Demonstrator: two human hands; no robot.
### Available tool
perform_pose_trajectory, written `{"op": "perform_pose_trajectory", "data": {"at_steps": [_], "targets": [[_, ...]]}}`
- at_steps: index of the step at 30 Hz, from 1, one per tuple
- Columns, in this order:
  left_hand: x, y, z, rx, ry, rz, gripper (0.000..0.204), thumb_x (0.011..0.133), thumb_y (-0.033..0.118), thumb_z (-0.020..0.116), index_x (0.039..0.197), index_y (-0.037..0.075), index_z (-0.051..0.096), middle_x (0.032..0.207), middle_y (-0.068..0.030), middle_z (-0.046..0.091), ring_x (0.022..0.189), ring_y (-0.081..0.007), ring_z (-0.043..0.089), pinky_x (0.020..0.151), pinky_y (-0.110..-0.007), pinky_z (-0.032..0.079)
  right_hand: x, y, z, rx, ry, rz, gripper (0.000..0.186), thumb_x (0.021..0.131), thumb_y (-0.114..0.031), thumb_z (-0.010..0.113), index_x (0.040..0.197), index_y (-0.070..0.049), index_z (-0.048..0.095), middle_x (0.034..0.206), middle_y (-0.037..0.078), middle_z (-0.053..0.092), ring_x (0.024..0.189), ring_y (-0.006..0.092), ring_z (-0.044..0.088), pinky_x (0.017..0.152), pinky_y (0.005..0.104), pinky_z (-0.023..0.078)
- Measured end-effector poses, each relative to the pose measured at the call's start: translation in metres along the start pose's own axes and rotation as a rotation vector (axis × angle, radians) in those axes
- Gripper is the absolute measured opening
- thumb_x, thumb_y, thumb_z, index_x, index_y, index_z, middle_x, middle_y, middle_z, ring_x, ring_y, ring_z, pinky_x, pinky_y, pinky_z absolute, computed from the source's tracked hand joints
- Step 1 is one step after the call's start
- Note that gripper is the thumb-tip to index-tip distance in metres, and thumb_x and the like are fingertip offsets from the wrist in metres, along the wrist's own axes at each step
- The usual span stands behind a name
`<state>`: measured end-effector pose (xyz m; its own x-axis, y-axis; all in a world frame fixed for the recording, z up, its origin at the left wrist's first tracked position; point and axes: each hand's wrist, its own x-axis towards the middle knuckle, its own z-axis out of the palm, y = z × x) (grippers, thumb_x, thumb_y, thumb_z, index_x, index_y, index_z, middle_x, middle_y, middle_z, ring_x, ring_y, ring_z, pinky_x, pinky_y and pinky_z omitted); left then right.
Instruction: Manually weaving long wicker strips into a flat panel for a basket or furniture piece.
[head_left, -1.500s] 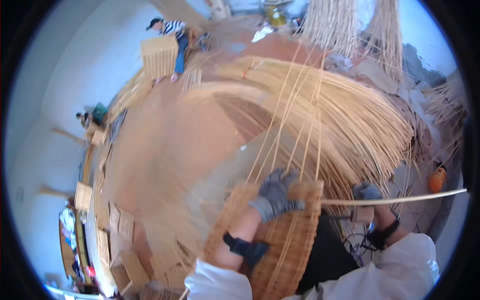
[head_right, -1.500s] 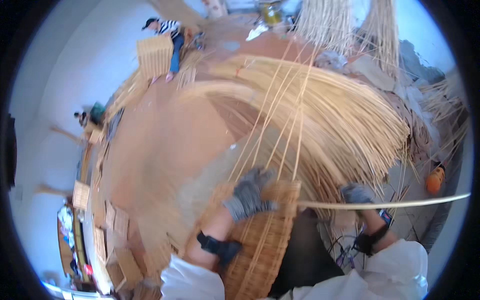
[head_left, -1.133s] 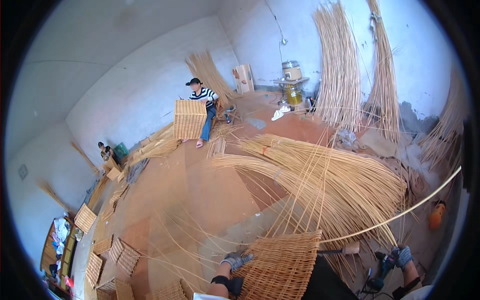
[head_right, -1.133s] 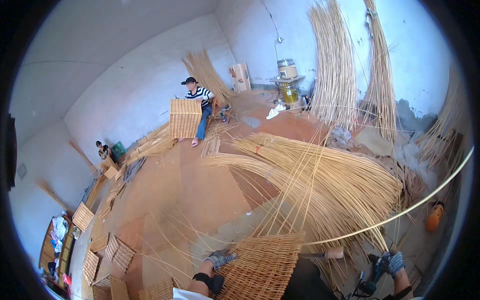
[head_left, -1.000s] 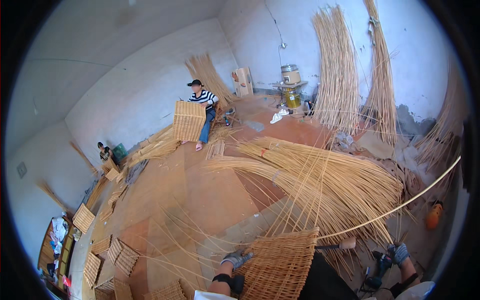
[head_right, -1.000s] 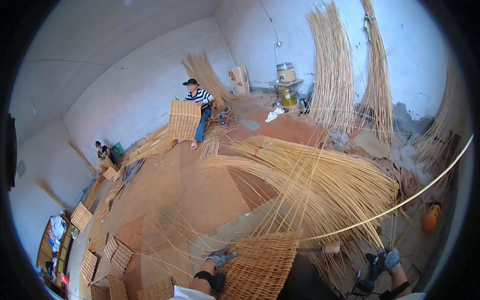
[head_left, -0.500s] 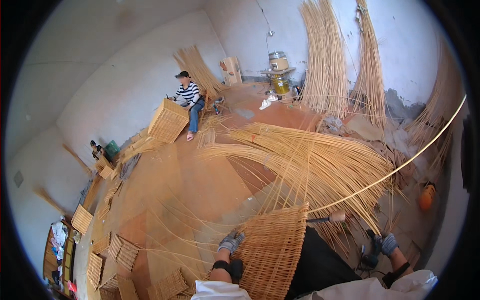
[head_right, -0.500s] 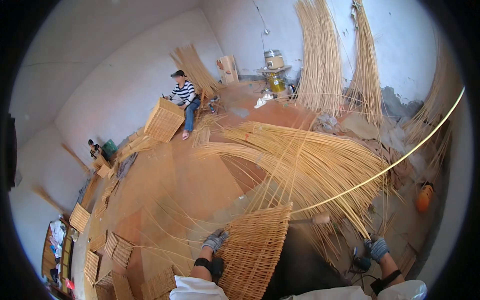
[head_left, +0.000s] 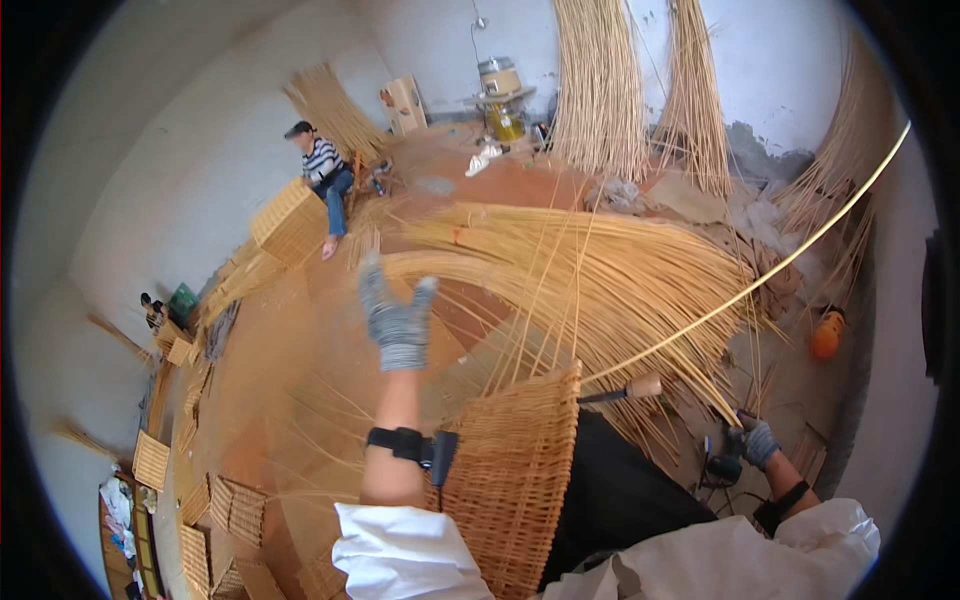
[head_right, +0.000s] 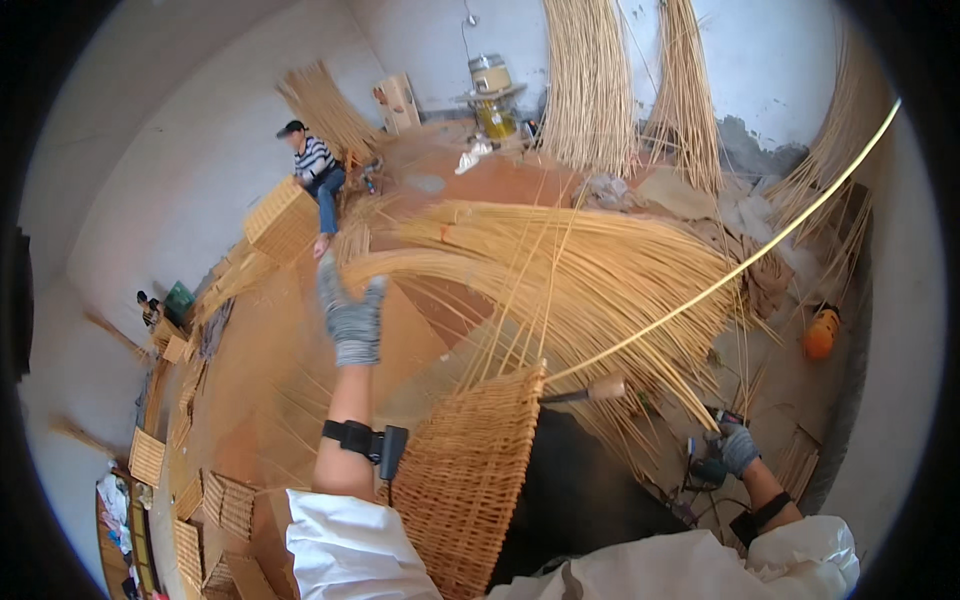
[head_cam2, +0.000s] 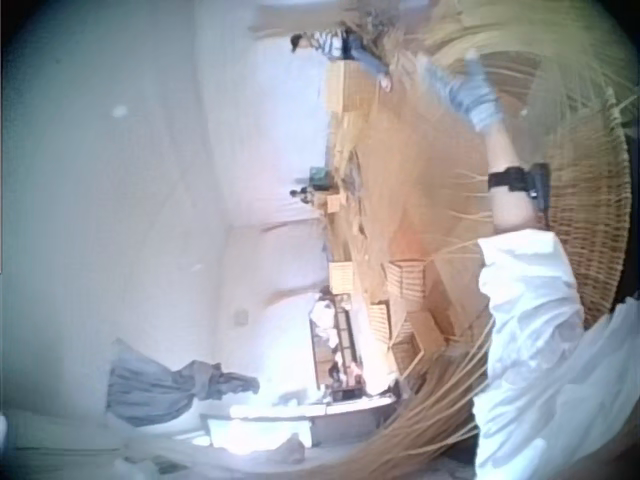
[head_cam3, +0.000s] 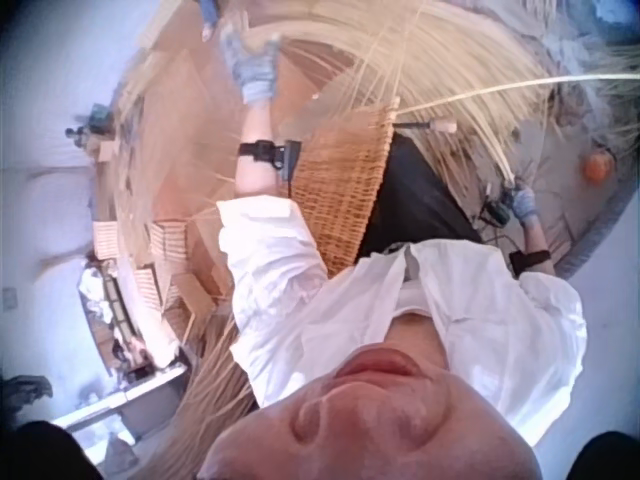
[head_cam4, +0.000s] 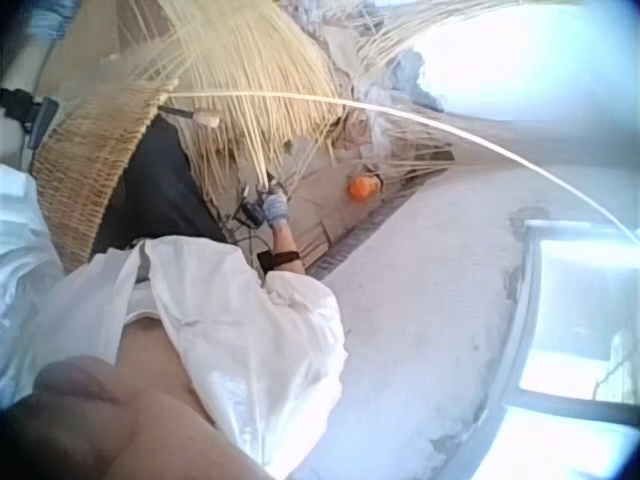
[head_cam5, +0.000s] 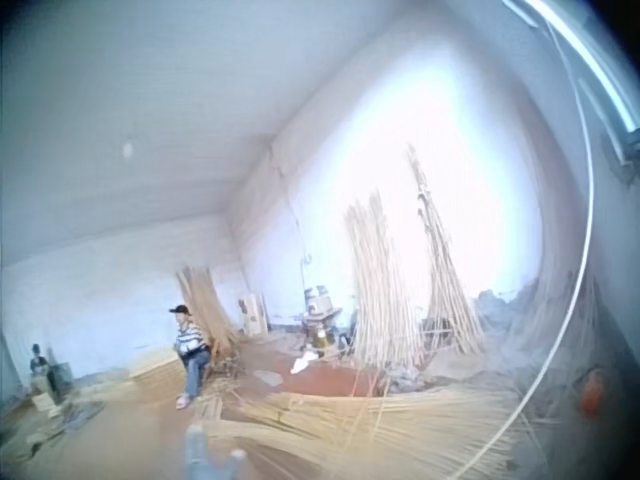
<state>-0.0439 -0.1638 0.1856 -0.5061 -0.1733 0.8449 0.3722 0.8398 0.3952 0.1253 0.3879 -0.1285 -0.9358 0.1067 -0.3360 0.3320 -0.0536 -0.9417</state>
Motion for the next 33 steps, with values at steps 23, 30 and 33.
{"op": "perform_pose_trajectory", "data": {"at_steps": [23, 30, 33], "targets": [[-0.204, -0.121, -0.039, 0.142, -1.418, -0.76, 0.091, 0.071, 0.063, 0.058, 0.136, 0.007, 0.028, 0.135, -0.018, 0.036, 0.125, -0.0312, 0.034, 0.102, -0.034, 0.029, -0.004, 0.023, -0.019, -0.041, 0.049, -0.048, 0.016, 0.082, 0.0, 0.049, 0.092, 0.004, 0.061, 0.073, 0.004, 0.059, 0.058, 0.0085, 0.049, 0.05, 0.0231, 0.04], [-0.239, -0.155, -0.028, -0.009, -1.101, -0.817, 0.081, 0.074, 0.055, 0.061, 0.129, -0.001, 0.038, 0.132, -0.0195, 0.04, 0.122, -0.0316, 0.039, 0.099, -0.035, 0.032, 0.002, 0.04, -0.021, -0.055, 0.081, 0.02, 0.02, 0.081, -0.012, 0.06, 0.095, 0.003, 0.062, 0.067, -0.002, 0.053, 0.057, 0.0076, 0.043, 0.049, 0.0241, 0.037], [-0.233, -0.166, -0.041, 0.145, -0.79, -0.803, 0.078, 0.075, 0.043, 0.066, 0.13, -0.001, 0.034, 0.126, -0.0211, 0.045, 0.116, -0.0325, 0.044, 0.095, -0.034, 0.036, -0.037, -0.047, 0.042, -0.443, 0.139, 0.055, 0.02, 0.081, -0.013, 0.061, 0.094, 0.003, 0.062, 0.066, -0.003, 0.053, 0.057, 0.0076, 0.043, 0.05, 0.0247, 0.037]]}}
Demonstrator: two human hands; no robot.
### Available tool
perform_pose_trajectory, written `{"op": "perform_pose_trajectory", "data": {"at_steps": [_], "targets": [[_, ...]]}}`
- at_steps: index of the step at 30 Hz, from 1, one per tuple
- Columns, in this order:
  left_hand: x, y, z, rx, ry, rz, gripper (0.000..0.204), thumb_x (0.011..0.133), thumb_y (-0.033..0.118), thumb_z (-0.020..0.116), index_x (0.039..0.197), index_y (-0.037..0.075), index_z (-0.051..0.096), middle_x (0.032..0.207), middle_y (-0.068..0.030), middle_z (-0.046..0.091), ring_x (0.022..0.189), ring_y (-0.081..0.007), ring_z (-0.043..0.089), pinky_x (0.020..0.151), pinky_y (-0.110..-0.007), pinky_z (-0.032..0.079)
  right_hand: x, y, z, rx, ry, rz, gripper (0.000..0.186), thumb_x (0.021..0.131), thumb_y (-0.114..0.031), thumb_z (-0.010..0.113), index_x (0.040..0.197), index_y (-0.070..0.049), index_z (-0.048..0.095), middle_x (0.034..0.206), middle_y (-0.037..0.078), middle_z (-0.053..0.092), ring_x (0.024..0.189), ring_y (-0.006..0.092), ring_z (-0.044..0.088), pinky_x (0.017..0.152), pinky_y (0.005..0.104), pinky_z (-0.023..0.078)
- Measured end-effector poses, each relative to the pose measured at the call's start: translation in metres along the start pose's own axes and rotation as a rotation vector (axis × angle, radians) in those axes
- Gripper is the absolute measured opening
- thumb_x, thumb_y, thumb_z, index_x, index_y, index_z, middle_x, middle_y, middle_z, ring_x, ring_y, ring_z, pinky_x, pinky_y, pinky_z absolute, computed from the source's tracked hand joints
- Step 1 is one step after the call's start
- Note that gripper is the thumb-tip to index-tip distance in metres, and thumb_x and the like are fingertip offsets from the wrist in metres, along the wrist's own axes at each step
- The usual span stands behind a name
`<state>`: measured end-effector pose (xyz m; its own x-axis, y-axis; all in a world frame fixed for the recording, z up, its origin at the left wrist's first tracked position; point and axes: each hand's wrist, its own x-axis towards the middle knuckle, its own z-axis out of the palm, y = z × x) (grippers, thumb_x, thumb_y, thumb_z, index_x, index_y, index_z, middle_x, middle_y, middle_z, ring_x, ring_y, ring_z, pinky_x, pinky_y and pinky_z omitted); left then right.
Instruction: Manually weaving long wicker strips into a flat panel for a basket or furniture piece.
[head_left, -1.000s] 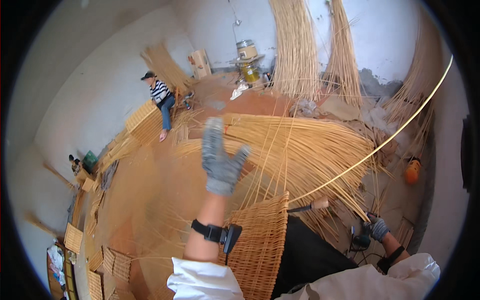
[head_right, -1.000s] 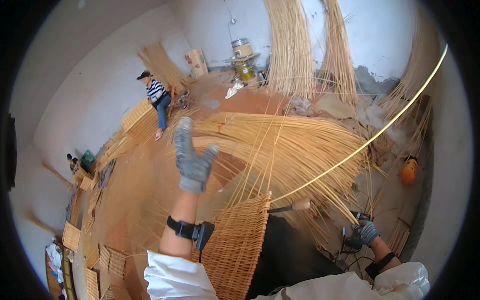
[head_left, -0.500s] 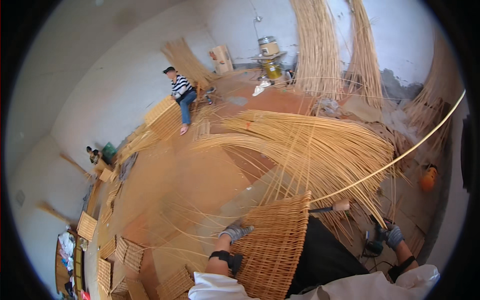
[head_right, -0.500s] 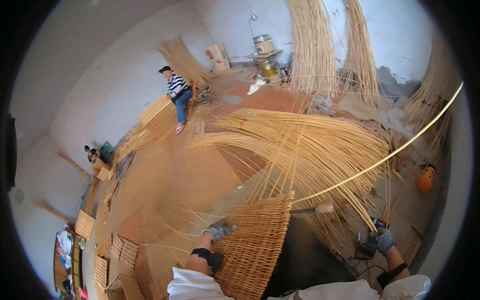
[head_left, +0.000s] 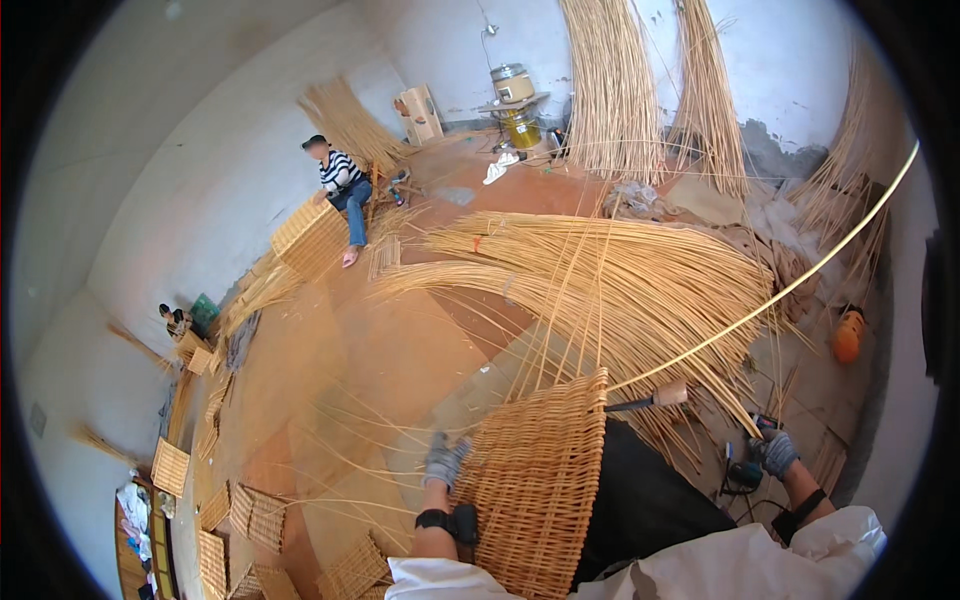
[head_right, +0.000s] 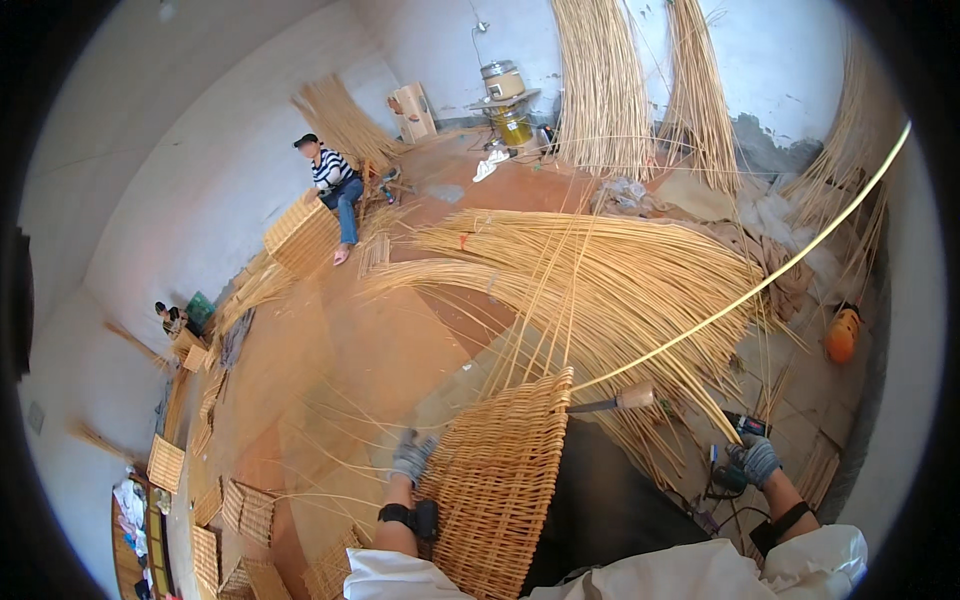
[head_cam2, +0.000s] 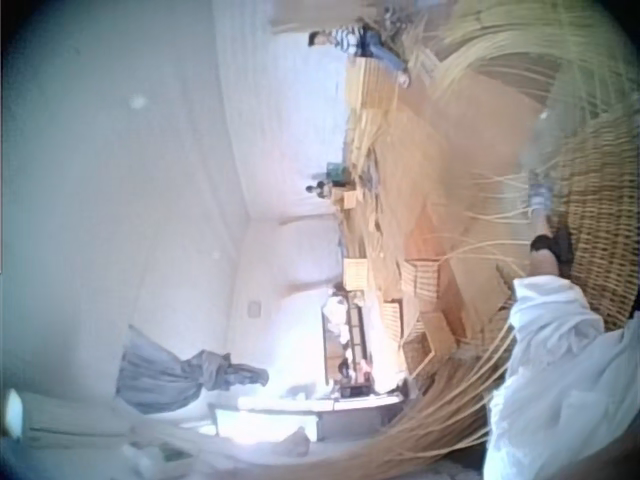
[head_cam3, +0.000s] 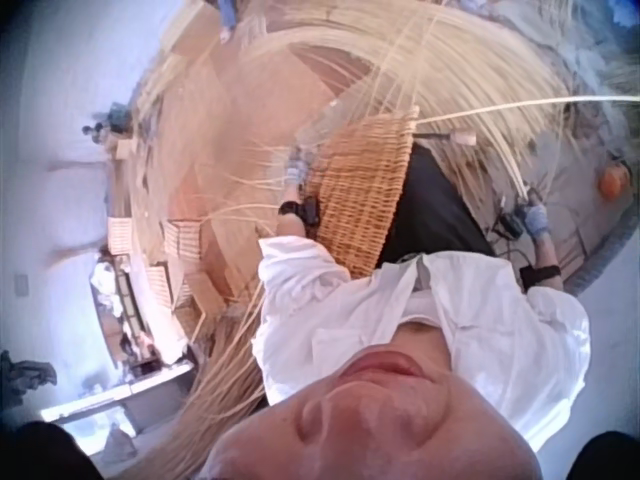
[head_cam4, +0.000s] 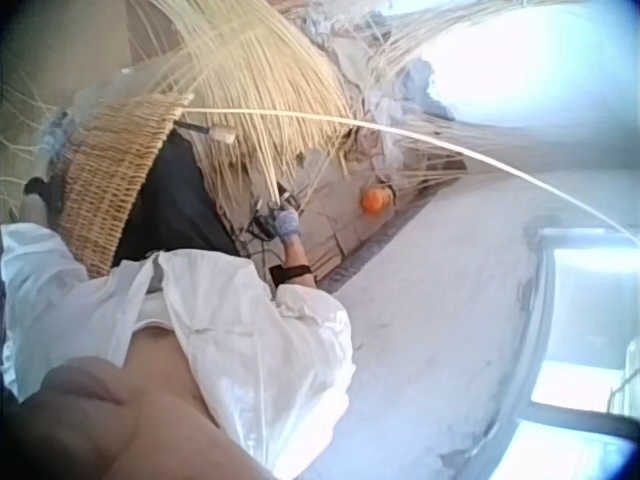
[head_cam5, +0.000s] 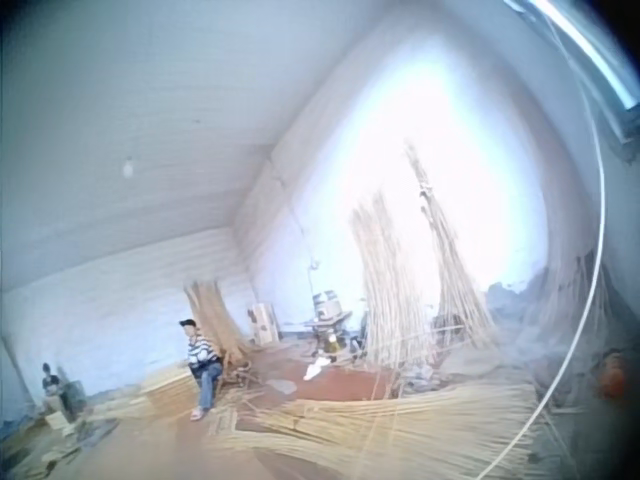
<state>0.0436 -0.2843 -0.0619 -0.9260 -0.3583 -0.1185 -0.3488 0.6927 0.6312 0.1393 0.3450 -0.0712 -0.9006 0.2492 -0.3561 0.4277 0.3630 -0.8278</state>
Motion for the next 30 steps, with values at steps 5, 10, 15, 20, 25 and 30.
{"op": "perform_pose_trajectory", "data": {"at_steps": [5, 10, 15, 20, 25, 30], "targets": [[0.025, 0.062, -0.051, -0.357, 0.254, 0.141, 0.079, 0.073, 0.04, 0.069, 0.132, 0.002, 0.032, 0.121, -0.0221, 0.049, 0.108, -0.0299, 0.05, 0.09, -0.033, 0.041, 0.045, 0.074, -0.014, 0.271, -0.015, -0.109, 0.02, 0.081, -0.012, 0.06, 0.094, 0.004, 0.062, 0.066, -0.002, 0.053, 0.057, 0.0071, 0.044, 0.05, 0.0251, 0.038], [0.008, 0.071, -0.042, 0.257, -0.218, 0.034, 0.086, 0.074, 0.051, 0.061, 0.136, 0.004, 0.025, 0.13, -0.0195, 0.041, 0.119, -0.0308, 0.042, 0.097, -0.035, 0.035, 0.036, 0.071, -0.019, 0.813, -0.13, 0.187, 0.018, 0.079, 0.0, 0.056, 0.096, 0.004, 0.06, 0.072, 0.004, 0.057, 0.061, 0.0088, 0.049, 0.052, 0.0235, 0.042], [-0.018, 0.037, -0.016, 0.281, -0.501, -0.169, 0.094, 0.07, 0.063, 0.057, 0.137, 0.007, 0.025, 0.137, -0.0191, 0.033, 0.126, -0.0326, 0.032, 0.104, -0.036, 0.026, 0.042, 0.108, -0.001, -0.36, 0.062, -0.234, 0.019, 0.081, -0.013, 0.058, 0.089, 0.003, 0.062, 0.068, 0.003, 0.058, 0.058, 0.014, 0.052, 0.049, 0.0292, 0.043], [-0.002, -0.008, -0.003, 0.057, -0.417, -0.057, 0.083, 0.076, 0.056, 0.056, 0.134, 0.003, 0.03, 0.131, -0.0171, 0.042, 0.122, -0.027, 0.039, 0.101, -0.032, 0.031, 0.013, 0.041, -0.004, -0.014, 0.039, -0.111, 0.017, 0.079, -0.009, 0.06, 0.091, 0.003, 0.063, 0.067, 0.0, 0.057, 0.057, 0.009, 0.048, 0.049, 0.0269, 0.04], [-0.008, 0.002, 0.002, -0.016, -0.456, -0.073, 0.08, 0.079, 0.055, 0.054, 0.135, 0.003, 0.03, 0.133, -0.0171, 0.04, 0.122, -0.028, 0.039, 0.101, -0.033, 0.031, 0.006, 0.024, 0.0, -0.25, 0.048, -0.168, 0.016, 0.08, -0.01, 0.059, 0.088, 0.003, 0.063, 0.065, -0.002, 0.056, 0.055, 0.0093, 0.049, 0.048, 0.0264, 0.04], [-0.007, 0.01, 0.008, 0.166, -0.405, -0.147, 0.079, 0.078, 0.057, 0.053, 0.134, 0.007, 0.032, 0.134, -0.0165, 0.039, 0.124, -0.0305, 0.037, 0.101, -0.035, 0.03, 0.039, 0.091, 0.014, 0.09, -0.033, -0.038, 0.021, 0.079, -0.012, 0.063, 0.093, 0.003, 0.063, 0.072, 0.004, 0.061, 0.063, 0.0098, 0.049, 0.057, 0.0292, 0.044]]}}
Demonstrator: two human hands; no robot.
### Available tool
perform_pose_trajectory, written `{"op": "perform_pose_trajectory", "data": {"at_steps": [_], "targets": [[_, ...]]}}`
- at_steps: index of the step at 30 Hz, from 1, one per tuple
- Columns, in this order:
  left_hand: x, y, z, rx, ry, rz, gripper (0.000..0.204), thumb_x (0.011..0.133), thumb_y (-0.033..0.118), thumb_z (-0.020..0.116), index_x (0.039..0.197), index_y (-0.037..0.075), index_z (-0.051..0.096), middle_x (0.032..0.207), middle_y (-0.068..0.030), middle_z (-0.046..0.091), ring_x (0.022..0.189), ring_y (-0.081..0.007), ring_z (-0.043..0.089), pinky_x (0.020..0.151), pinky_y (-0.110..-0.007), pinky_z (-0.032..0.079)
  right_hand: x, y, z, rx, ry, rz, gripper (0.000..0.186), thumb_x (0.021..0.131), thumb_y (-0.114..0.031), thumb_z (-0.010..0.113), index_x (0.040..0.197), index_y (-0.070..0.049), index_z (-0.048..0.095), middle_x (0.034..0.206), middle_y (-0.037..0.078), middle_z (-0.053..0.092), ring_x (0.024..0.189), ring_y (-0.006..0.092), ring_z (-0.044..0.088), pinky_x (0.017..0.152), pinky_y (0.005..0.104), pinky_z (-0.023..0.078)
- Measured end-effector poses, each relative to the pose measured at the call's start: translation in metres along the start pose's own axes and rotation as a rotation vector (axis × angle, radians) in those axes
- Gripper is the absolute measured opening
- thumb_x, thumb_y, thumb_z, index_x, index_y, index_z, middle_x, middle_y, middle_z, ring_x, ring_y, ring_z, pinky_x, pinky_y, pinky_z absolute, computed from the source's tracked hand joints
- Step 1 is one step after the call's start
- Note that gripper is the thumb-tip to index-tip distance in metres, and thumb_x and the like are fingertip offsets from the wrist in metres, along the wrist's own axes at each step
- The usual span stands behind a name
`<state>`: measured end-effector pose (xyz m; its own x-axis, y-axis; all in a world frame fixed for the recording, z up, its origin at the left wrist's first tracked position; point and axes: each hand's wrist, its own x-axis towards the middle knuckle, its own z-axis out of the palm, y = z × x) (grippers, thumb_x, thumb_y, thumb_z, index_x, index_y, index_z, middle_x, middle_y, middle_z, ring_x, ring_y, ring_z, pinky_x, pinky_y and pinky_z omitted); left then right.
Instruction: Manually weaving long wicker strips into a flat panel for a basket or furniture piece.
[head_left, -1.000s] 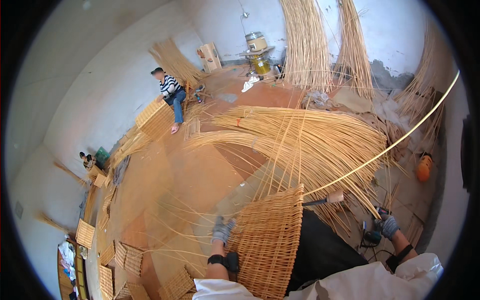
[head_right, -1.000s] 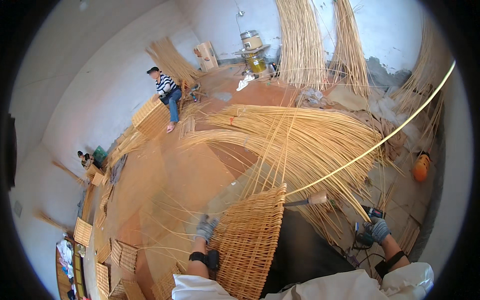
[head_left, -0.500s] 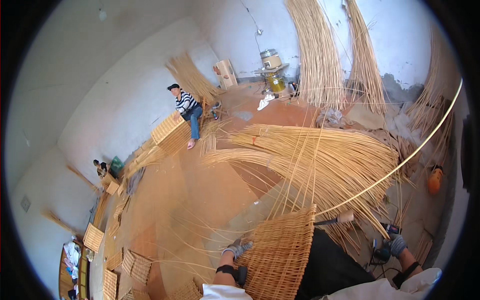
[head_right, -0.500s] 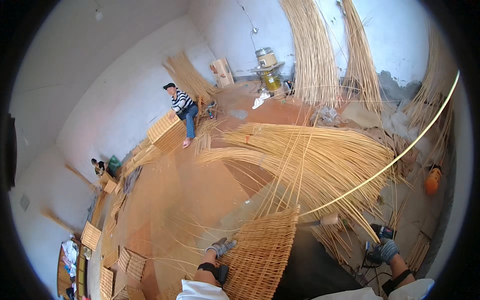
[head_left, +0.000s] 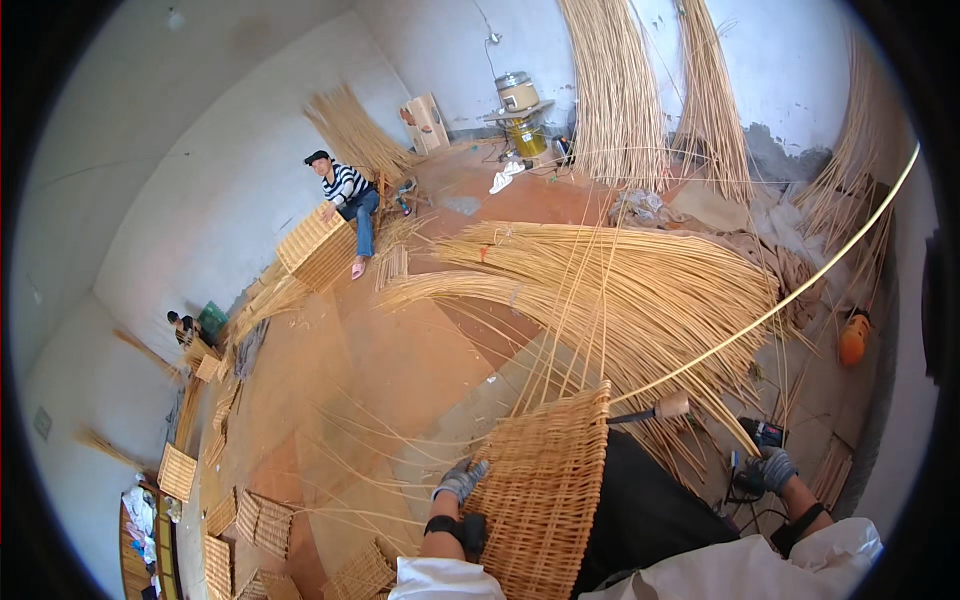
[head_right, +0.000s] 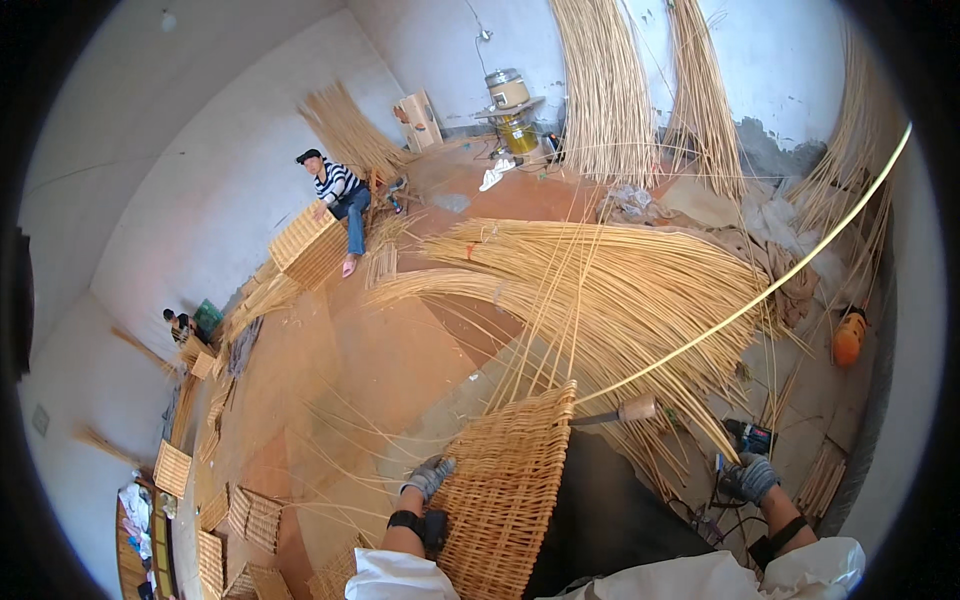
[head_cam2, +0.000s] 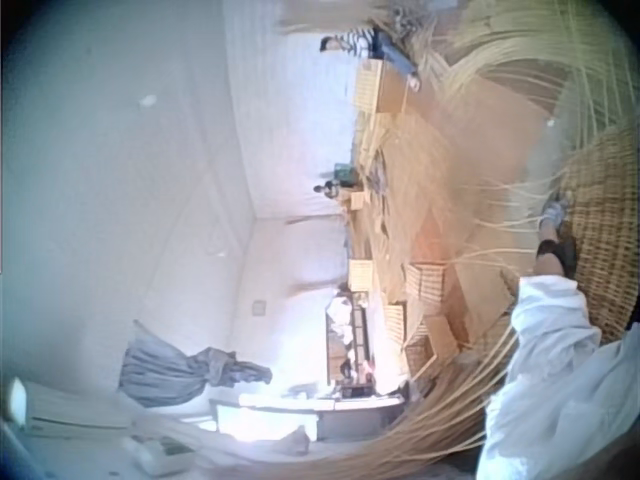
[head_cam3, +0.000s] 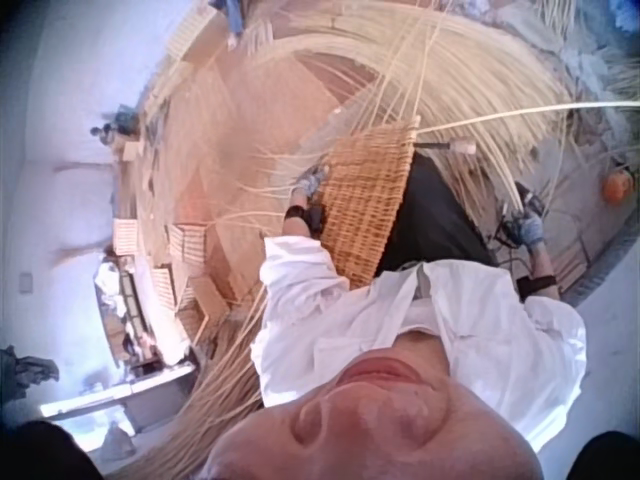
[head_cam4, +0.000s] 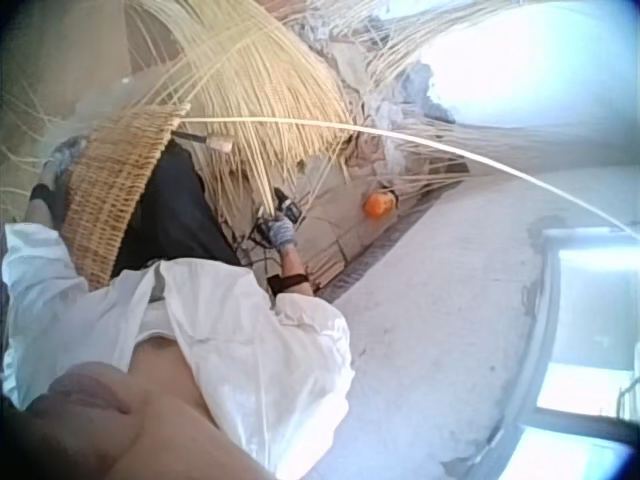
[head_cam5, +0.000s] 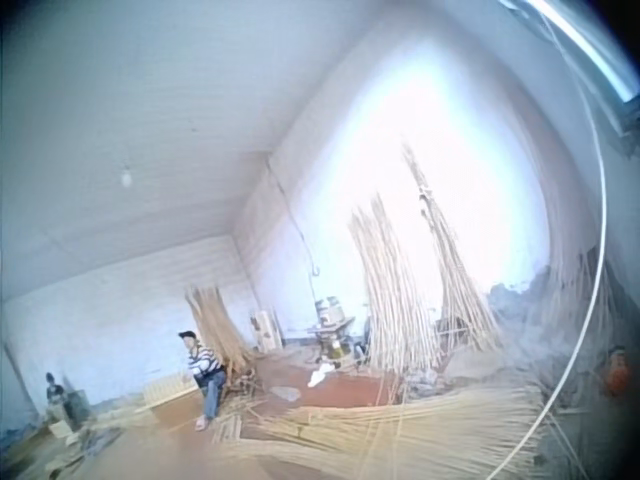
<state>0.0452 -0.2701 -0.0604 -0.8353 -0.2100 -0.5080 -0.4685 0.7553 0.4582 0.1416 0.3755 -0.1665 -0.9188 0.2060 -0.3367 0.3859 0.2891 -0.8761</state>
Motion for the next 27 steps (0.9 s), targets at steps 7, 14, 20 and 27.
{"op": "perform_pose_trajectory", "data": {"at_steps": [7, 14, 20, 27], "targets": [[-0.017, 0.022, 0.004, 0.08, -0.005, -0.102, 0.072, 0.082, 0.059, 0.044, 0.136, 0.014, 0.03, 0.137, -0.0129, 0.036, 0.125, -0.0315, 0.034, 0.103, -0.036, 0.029, -0.034, -0.057, -0.006, -0.2, 0.017, 0.005, 0.021, 0.079, -0.012, 0.063, 0.094, 0.003, 0.063, 0.069, 0.005, 0.06, 0.062, 0.0109, 0.049, 0.056, 0.0296, 0.044], [-0.02, 0.003, 0.006, 0.016, 0.087, -0.164, 0.079, 0.079, 0.059, 0.045, 0.137, 0.01, 0.025, 0.137, -0.0194, 0.032, 0.126, -0.0319, 0.032, 0.103, -0.037, 0.027, -0.004, -0.014, -0.008, -0.224, 0.006, 0.014, 0.018, 0.079, -0.01, 0.06, 0.091, 0.003, 0.062, 0.068, 0.006, 0.059, 0.059, 0.0114, 0.049, 0.051, 0.0295, 0.042], [-0.023, 0.082, -0.087, -0.181, 0.544, 0.371, 0.08, 0.073, 0.049, 0.063, 0.133, 0.007, 0.031, 0.116, -0.0211, 0.054, 0.106, -0.0347, 0.052, 0.09, -0.039, 0.041, 0.013, 0.002, -0.037, 0.143, -0.028, -0.062, 0.017, 0.078, -0.003, 0.057, 0.094, 0.002, 0.062, 0.072, 0.005, 0.059, 0.061, 0.0109, 0.05, 0.054, 0.0291, 0.042], [-0.011, 0.035, -0.054, 0.31, 0.191, 0.07, 0.08, 0.07, 0.052, 0.064, 0.131, 0.008, 0.035, 0.123, -0.0179, 0.049, 0.117, -0.0332, 0.044, 0.097, -0.037, 0.036, -0.048, -0.088, -0.074, -0.095, 0.046, 0.033, 0.02, 0.084, -0.022, 0.048, 0.078, -0.004, 0.055, 0.051, -0.004, 0.043, 0.038, 0.0085, 0.038, 0.034, 0.0234, 0.029]]}}
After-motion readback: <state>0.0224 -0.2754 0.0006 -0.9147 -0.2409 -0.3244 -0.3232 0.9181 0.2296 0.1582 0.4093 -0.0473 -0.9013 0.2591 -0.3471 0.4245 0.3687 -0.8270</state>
